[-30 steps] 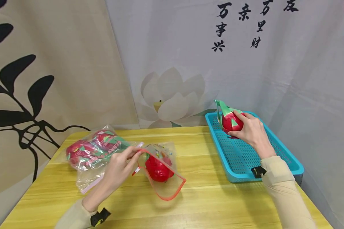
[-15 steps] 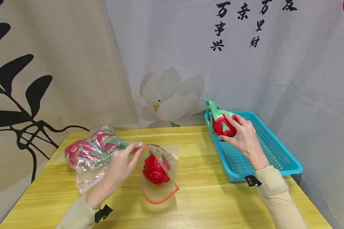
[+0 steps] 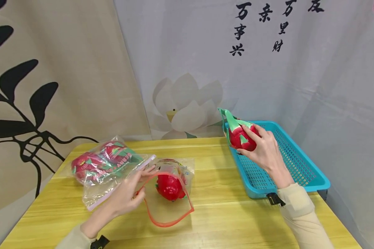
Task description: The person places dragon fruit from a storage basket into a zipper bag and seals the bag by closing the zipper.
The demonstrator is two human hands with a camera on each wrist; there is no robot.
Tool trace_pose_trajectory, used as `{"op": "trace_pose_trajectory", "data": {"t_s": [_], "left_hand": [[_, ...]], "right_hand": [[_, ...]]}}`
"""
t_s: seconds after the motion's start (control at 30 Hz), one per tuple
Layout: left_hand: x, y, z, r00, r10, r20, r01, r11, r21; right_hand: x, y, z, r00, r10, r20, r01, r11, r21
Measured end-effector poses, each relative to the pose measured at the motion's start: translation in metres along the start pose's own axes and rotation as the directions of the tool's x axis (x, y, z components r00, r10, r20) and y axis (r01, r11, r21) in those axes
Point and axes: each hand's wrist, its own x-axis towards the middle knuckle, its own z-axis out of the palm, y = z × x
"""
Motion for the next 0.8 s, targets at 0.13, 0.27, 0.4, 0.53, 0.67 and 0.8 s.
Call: {"op": "trace_pose_trajectory", "data": {"t_s": [0.13,0.27,0.4,0.53,0.67,0.8], "left_hand": [[-0.003,-0.004,-0.004,0.993,0.078,-0.083,-0.068,0.990,0.120],[-0.006,-0.009,-0.007,0.975,0.154,-0.161,-0.119,0.971,0.209],[-0.006,-0.012,-0.008,0.961,0.200,-0.189,-0.156,0.962,0.224],[-0.002,-0.013,-0.010,0.960,0.200,-0.194,-0.160,0.966,0.201],[0.002,-0.011,-0.011,0.961,0.196,-0.195,-0.161,0.970,0.183],[0.004,-0.011,-0.012,0.962,0.188,-0.197,-0.154,0.972,0.174]], "right_hand": [[-0.002,-0.008,-0.002,0.999,-0.035,-0.018,0.035,0.999,-0.008],[-0.007,-0.016,-0.005,0.997,-0.077,-0.028,0.076,0.997,-0.017],[-0.012,-0.026,-0.007,0.987,-0.141,-0.076,0.141,0.990,-0.004],[-0.016,-0.042,-0.007,0.961,-0.218,-0.167,0.224,0.974,0.017],[-0.019,-0.062,-0.010,0.934,-0.278,-0.223,0.293,0.955,0.037],[-0.021,-0.083,-0.015,0.911,-0.339,-0.235,0.359,0.932,0.050]]}}
